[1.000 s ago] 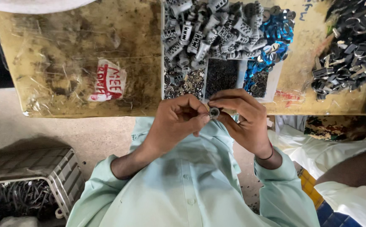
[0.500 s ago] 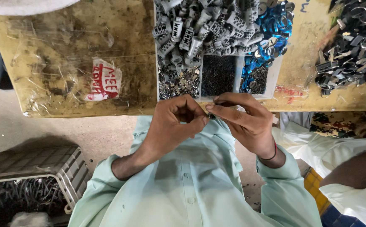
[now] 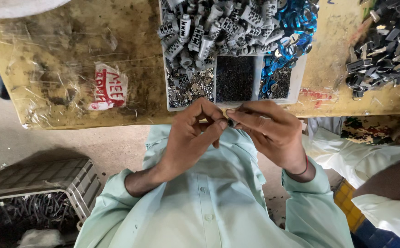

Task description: The person assembles small lock cylinders by hand. They pick a grey plastic housing, insert a metal pin and a spring, then add a blue plastic cap, and place the finished unit on the table. The process is repeated multiple times.

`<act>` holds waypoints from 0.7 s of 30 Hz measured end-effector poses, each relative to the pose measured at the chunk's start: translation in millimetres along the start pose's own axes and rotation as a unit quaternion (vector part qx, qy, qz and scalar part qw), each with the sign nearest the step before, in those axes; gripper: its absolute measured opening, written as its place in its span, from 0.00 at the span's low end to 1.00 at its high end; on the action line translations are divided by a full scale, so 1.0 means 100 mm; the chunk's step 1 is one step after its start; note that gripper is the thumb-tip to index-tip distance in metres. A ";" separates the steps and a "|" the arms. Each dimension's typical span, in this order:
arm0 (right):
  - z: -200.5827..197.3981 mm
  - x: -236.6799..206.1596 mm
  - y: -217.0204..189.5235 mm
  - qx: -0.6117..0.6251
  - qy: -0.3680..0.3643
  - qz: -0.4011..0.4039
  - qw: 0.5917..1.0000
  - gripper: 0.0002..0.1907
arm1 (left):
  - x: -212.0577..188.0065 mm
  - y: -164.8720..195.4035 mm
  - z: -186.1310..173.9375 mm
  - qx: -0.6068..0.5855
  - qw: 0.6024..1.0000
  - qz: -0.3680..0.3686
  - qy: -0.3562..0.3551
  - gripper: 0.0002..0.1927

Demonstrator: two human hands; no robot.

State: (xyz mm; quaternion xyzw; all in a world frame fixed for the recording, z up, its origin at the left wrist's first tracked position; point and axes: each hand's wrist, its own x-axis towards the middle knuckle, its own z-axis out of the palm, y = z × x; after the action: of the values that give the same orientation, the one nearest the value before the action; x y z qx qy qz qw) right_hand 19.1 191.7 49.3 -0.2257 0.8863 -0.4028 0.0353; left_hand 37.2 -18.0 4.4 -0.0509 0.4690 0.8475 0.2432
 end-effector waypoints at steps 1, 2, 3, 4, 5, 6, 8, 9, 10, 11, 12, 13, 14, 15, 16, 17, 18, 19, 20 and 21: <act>0.01 0.00 0.01 0.030 0.008 0.016 0.999 0.19 | 0.00 0.00 0.00 -0.008 1.000 0.001 -0.005 0.03; 0.03 0.02 0.02 0.062 0.015 0.031 0.997 0.19 | 0.01 0.00 -0.01 -0.017 1.000 0.002 -0.008 0.03; 0.04 0.02 0.02 0.054 0.023 0.025 0.998 0.19 | 0.00 0.01 -0.01 -0.025 1.000 0.003 -0.011 0.02; 0.05 0.02 0.01 0.047 0.030 0.019 0.998 0.19 | -0.01 0.02 -0.01 -0.007 1.000 0.010 -0.005 0.03; 0.07 0.01 0.01 0.041 0.037 0.013 0.998 0.18 | -0.03 0.04 0.00 0.011 1.000 0.017 0.002 0.03; 0.07 0.00 0.01 0.044 0.039 0.004 0.998 0.19 | -0.05 0.06 0.01 0.029 0.999 0.024 0.007 0.03; 0.08 -0.03 0.00 0.047 0.045 -0.013 0.998 0.19 | -0.09 0.12 0.02 0.063 0.998 0.013 0.014 0.04; 0.08 -0.05 0.00 0.030 0.050 -0.024 0.998 0.19 | -0.10 0.15 0.02 0.080 0.997 0.008 0.016 0.05; 0.08 -0.07 0.00 0.013 0.055 -0.036 0.998 0.19 | -0.09 0.18 0.01 0.085 0.996 0.003 0.010 0.05; 0.08 -0.09 0.01 -0.002 0.060 -0.048 0.997 0.19 | -0.08 0.21 0.00 0.090 0.996 -0.002 0.005 0.06; 0.09 -0.10 0.00 -0.013 0.061 -0.058 0.996 0.19 | -0.07 0.24 -0.01 0.095 0.995 -0.006 0.000 0.06; 0.10 -0.11 0.00 -0.024 0.063 -0.069 0.995 0.18 | -0.05 0.26 0.00 0.131 0.991 0.035 0.003 0.05; 0.12 -0.10 0.00 -0.036 0.066 -0.079 0.994 0.18 | -0.04 0.27 0.01 0.167 0.983 0.075 0.006 0.05; 0.15 -0.09 -0.03 -0.076 0.074 -0.084 0.991 0.17 | -0.04 0.28 0.01 0.202 0.973 0.116 0.008 0.06; 0.18 -0.07 -0.07 -0.117 0.084 -0.087 0.986 0.16 | -0.04 0.27 0.02 0.234 0.957 0.169 -0.003 0.09; 0.21 -0.05 -0.12 -0.158 0.094 -0.087 0.979 0.15 | -0.06 0.27 0.03 0.263 0.939 0.220 -0.016 0.15; 0.21 -0.03 -0.16 -0.143 0.090 -0.076 0.983 0.15 | -0.09 0.26 0.02 0.291 0.918 0.269 -0.033 0.20; 0.22 0.00 -0.21 -0.127 0.085 -0.063 0.986 0.15 | -0.08 0.22 0.03 0.271 0.926 0.261 -0.021 0.18; 0.23 0.03 -0.25 -0.111 0.080 -0.054 0.989 0.16 | -0.08 0.18 0.03 0.252 0.934 0.254 -0.006 0.16; 0.13 0.06 -0.24 -0.076 0.044 -0.019 0.996 0.16 | -0.09 0.17 0.00 0.237 0.940 0.247 0.011 0.15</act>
State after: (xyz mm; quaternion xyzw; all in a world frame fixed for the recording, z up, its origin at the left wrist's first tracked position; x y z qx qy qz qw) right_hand 26.2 166.5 59.0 -0.2270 0.9105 -0.3445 -0.0286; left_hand 37.0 -28.3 20.2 0.1161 0.6570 0.7444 0.0263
